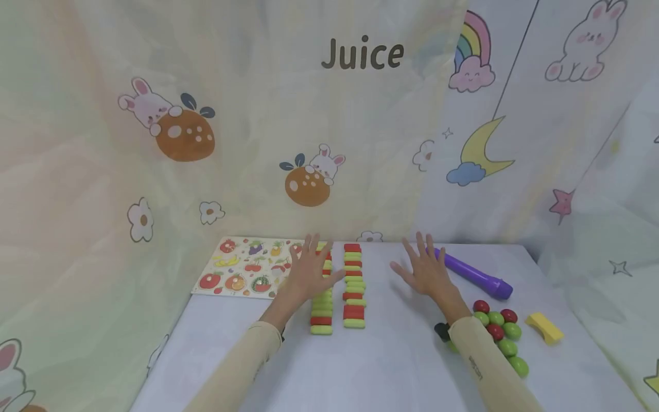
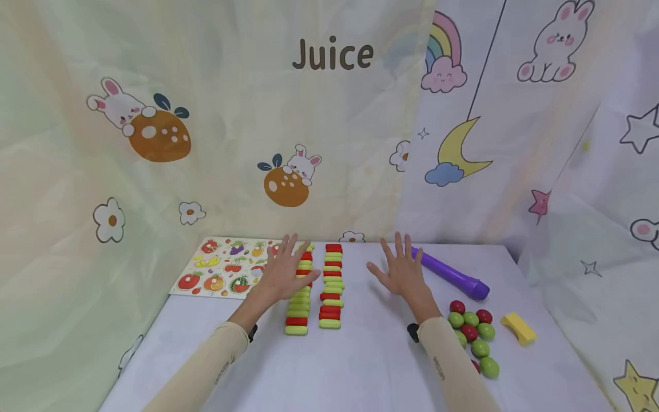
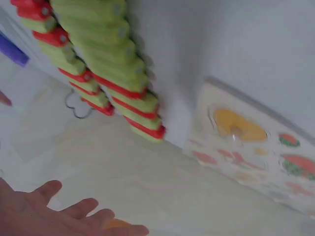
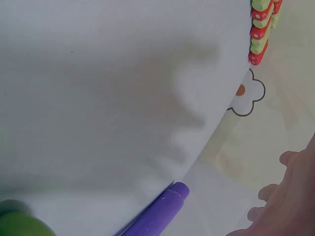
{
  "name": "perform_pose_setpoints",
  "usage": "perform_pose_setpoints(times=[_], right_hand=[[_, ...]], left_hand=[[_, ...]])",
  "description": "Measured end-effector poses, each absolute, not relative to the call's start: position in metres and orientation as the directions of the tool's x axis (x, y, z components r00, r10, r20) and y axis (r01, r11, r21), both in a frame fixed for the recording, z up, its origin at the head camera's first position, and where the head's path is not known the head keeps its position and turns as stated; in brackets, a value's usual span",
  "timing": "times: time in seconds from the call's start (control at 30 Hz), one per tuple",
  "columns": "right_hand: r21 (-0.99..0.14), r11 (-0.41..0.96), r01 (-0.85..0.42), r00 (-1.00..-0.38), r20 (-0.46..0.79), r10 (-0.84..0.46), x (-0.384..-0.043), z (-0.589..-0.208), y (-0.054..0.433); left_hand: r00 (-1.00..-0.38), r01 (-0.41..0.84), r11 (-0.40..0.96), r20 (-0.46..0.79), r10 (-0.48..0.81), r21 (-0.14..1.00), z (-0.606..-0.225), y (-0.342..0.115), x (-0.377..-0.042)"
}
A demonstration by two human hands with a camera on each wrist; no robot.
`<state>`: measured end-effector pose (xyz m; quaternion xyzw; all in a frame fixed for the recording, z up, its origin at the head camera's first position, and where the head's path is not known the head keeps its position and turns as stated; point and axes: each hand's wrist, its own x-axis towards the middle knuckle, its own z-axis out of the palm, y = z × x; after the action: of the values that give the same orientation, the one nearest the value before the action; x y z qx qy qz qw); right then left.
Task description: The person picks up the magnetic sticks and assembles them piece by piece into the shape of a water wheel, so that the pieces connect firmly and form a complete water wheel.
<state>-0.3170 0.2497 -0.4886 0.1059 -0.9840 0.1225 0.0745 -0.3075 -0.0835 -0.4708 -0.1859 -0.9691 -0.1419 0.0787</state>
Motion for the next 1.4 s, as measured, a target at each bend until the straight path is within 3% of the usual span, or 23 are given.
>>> perform_pose_setpoints(times=[0.23,0.47,0.77,1.0,1.17,1.4], right_hand=[[-0.206,0.958,-0.202,-0.974,0.148,-0.173,-0.314,-0.491,0.254],[-0.183,0.963,-0.198,-0.974,0.15,-0.171,-0.311,-0.492,0.262],[-0.199,0.946,-0.256,-0.953,0.214,-0.213,-0.301,-0.491,0.274],[-0.363,0.842,-0.399,-0.902,0.322,-0.288,-0.271,-0.482,0.293],[-0.46,0.794,-0.396,-0.918,0.228,-0.325,-0.232,-0.468,0.311],[-0.468,0.822,-0.326,-0.939,0.059,-0.339,-0.187,-0.468,0.329]], left_hand=[[-0.888,0.459,0.811,0.2,0.413,0.363,-0.482,-0.073,-0.259],[-0.841,0.539,0.783,0.257,0.477,0.31,-0.503,-0.066,-0.217],[-0.772,0.623,0.738,0.36,0.524,0.259,-0.524,-0.058,-0.205],[-0.768,0.624,0.733,0.387,0.51,0.271,-0.524,-0.06,-0.203],[-0.767,0.623,0.733,0.395,0.506,0.272,-0.523,-0.062,-0.203],[-0.775,0.618,0.734,0.376,0.509,0.281,-0.523,-0.06,-0.203]])
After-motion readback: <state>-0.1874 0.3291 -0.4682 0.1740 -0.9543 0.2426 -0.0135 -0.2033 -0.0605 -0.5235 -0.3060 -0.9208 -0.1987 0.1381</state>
